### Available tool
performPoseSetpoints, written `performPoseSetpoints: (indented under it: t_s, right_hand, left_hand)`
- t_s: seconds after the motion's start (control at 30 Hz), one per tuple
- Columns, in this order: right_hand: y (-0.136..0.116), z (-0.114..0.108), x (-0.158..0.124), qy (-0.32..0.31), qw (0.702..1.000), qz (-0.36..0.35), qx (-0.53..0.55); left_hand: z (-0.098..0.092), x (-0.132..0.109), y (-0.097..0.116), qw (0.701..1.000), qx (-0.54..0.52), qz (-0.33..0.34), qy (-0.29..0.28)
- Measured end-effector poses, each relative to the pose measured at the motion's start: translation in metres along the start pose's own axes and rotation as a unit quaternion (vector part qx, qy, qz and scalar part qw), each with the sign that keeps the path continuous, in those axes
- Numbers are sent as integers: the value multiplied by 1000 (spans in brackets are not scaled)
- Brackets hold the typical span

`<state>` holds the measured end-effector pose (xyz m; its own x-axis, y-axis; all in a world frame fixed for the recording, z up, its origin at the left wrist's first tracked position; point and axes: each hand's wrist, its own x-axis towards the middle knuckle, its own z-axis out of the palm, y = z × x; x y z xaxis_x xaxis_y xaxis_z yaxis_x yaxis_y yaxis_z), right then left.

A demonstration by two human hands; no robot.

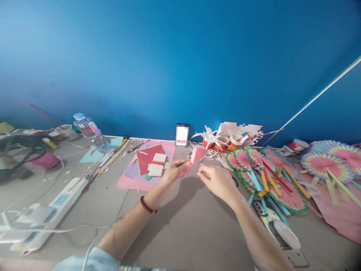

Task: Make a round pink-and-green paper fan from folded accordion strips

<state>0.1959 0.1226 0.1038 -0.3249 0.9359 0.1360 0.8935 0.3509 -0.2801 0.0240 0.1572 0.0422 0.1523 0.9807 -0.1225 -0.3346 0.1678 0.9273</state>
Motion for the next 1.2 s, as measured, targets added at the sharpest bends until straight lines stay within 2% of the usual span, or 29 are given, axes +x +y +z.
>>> performPoseSetpoints:
  t_s: [0.3,0.6,1.2]
  right_hand:
    - [1,-1,0,-2,1000,7,4]
    - [4,2,0,13,1000,3,20]
    - [2,-1,-1,19,1000,4,19]
  left_hand:
    - [4,-2,3,1000,-24,0,9]
    - [5,-6,12,1000,-17,-3,-26]
    - [4,-5,12,999,-31,5,-28]
